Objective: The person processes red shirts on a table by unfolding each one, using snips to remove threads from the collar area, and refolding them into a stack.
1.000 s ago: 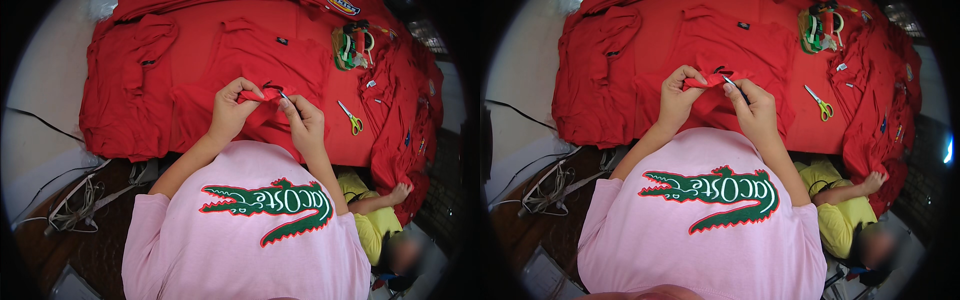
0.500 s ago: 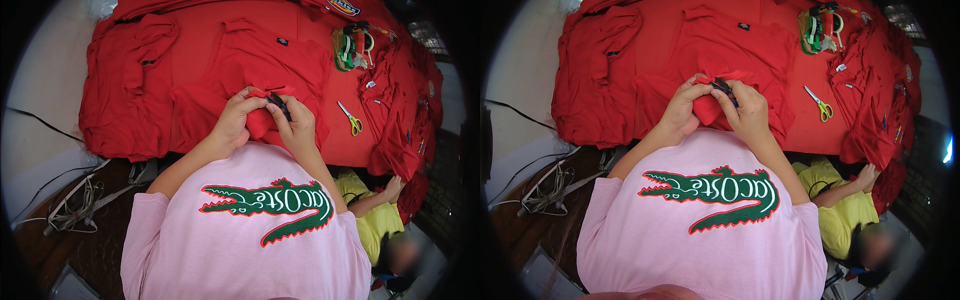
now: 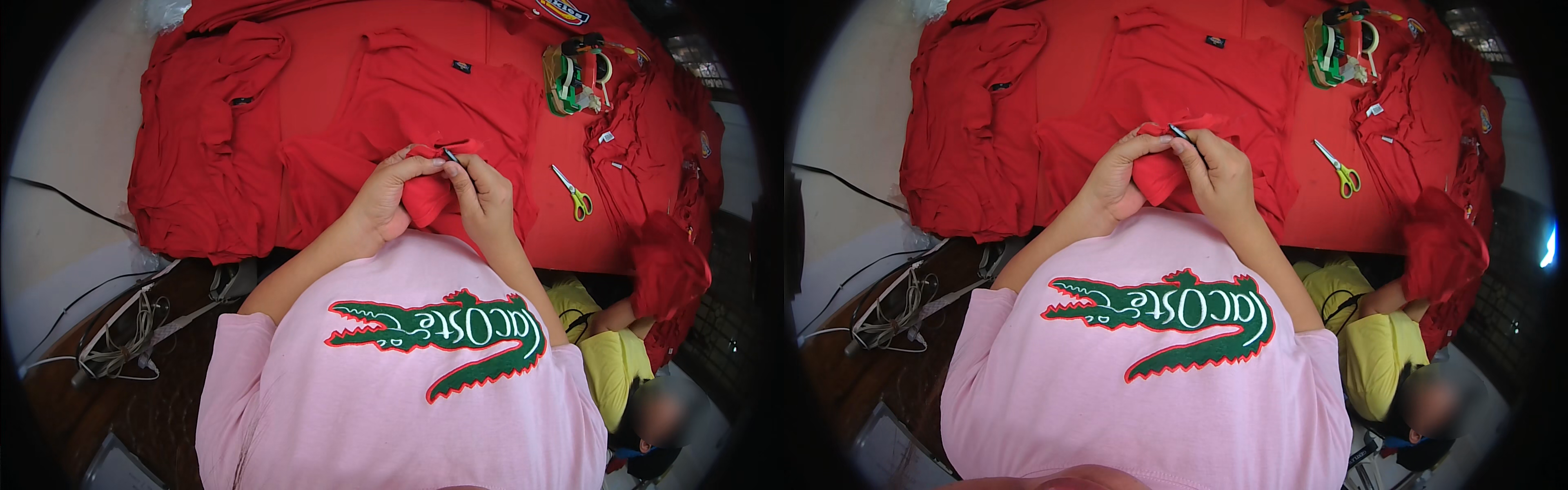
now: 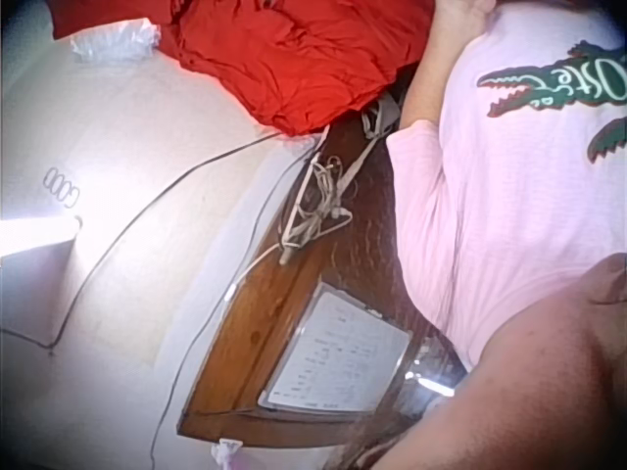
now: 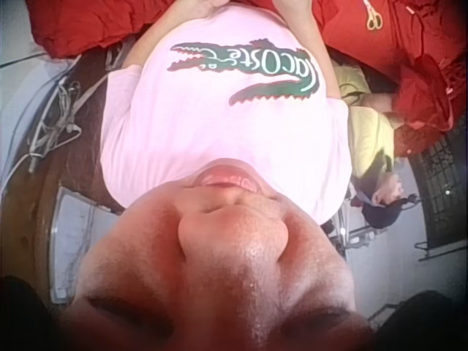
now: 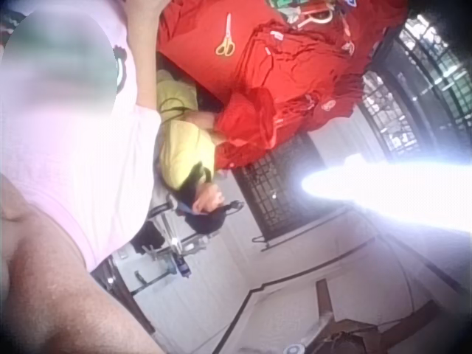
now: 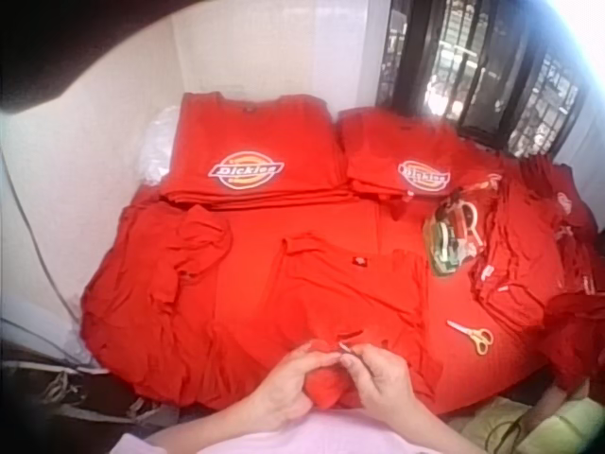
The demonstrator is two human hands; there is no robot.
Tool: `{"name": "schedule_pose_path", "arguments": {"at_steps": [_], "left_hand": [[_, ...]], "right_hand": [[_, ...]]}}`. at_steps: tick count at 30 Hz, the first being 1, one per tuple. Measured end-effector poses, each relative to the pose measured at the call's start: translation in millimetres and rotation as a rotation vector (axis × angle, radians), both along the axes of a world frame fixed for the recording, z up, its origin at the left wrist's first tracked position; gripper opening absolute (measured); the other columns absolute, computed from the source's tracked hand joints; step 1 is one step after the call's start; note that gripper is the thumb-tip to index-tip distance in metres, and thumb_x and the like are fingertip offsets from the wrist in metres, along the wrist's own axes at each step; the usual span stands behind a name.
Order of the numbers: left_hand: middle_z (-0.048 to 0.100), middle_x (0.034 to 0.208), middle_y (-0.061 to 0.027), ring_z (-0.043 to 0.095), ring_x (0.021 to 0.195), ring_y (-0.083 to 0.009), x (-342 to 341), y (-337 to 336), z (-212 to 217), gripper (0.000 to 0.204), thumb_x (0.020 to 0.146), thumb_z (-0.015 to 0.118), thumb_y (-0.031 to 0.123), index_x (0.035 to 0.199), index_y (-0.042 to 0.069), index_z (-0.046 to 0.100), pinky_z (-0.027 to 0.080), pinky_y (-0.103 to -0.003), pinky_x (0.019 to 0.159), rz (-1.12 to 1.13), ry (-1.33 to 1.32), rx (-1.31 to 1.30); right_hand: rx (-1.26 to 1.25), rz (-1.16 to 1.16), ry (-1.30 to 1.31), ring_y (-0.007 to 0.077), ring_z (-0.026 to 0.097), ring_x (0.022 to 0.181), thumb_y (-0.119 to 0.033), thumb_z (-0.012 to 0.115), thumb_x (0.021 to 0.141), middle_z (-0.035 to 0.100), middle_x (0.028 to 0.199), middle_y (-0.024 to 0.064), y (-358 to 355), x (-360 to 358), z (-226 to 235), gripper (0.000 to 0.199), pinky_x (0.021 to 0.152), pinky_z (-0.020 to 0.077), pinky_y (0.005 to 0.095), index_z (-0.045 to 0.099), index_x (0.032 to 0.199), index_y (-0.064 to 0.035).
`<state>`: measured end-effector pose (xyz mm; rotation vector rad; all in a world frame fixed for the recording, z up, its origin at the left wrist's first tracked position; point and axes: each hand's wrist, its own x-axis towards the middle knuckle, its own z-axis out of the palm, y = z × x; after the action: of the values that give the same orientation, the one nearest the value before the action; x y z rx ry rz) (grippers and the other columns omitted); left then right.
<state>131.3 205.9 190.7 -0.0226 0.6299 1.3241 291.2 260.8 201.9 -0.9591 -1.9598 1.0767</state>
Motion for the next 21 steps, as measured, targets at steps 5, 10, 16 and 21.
{"name": "schedule_pose_path", "arguments": {"at_steps": [5, 10, 16, 21], "left_hand": [[0.071, 0.108, -0.0074, 0.068, 0.103, -0.0188, -0.3, -1.1, 5.8, 0.017, 0.092, 0.067, 0.004, 0.109, 0.005, 0.068, 0.055, -0.035, 0.098, -0.003, -0.015, -0.002], [0.071, 0.107, -0.0071, 0.068, 0.103, -0.0187, -0.4, -0.7, 1.8, 0.017, 0.092, 0.068, 0.005, 0.108, 0.005, 0.067, 0.055, -0.035, 0.097, -0.029, -0.035, 0.016], [0.072, 0.104, -0.0080, 0.069, 0.101, -0.0181, 0.0, -0.7, -4.2, 0.013, 0.092, 0.067, 0.001, 0.104, 0.006, 0.066, 0.055, -0.033, 0.095, -0.004, 0.029, 0.042], [0.070, 0.097, -0.0026, 0.065, 0.096, -0.0111, 0.7, -3.1, 2.3, 0.010, 0.089, 0.070, 0.001, 0.094, 0.008, 0.066, 0.050, -0.028, 0.090, 0.114, 0.273, 0.055]], "right_hand": [[-0.074, 0.020, -0.019, 0.0147, 0.057, 0.063, -0.018, 0.069, 0.099, 0.061, 0.072, 0.0080, -0.4, 2.7, 8.8, 0.018, 0.059, 0.0448, 0.0296, 0.070, 0.099, -0.0003], [-0.095, 0.060, -0.036, 0.0137, 0.057, 0.064, -0.018, 0.068, 0.099, 0.062, 0.072, 0.0075, 1.0, 3.1, 10.2, 0.018, 0.059, 0.0448, 0.0290, 0.070, 0.097, 0.0004], [-0.227, 0.038, 0.140, 0.0114, 0.057, 0.066, -0.018, 0.068, 0.100, 0.062, 0.072, 0.0076, 1.2, 4.1, -2.6, 0.019, 0.060, 0.0452, 0.0279, 0.070, 0.097, 0.0009], [-0.177, 0.048, -0.002, 0.0097, 0.049, 0.060, -0.019, 0.069, 0.100, 0.056, 0.066, 0.0044, -2.8, 6.2, 21.3, 0.020, 0.055, 0.0404, 0.0279, 0.071, 0.097, 0.0007]]}}
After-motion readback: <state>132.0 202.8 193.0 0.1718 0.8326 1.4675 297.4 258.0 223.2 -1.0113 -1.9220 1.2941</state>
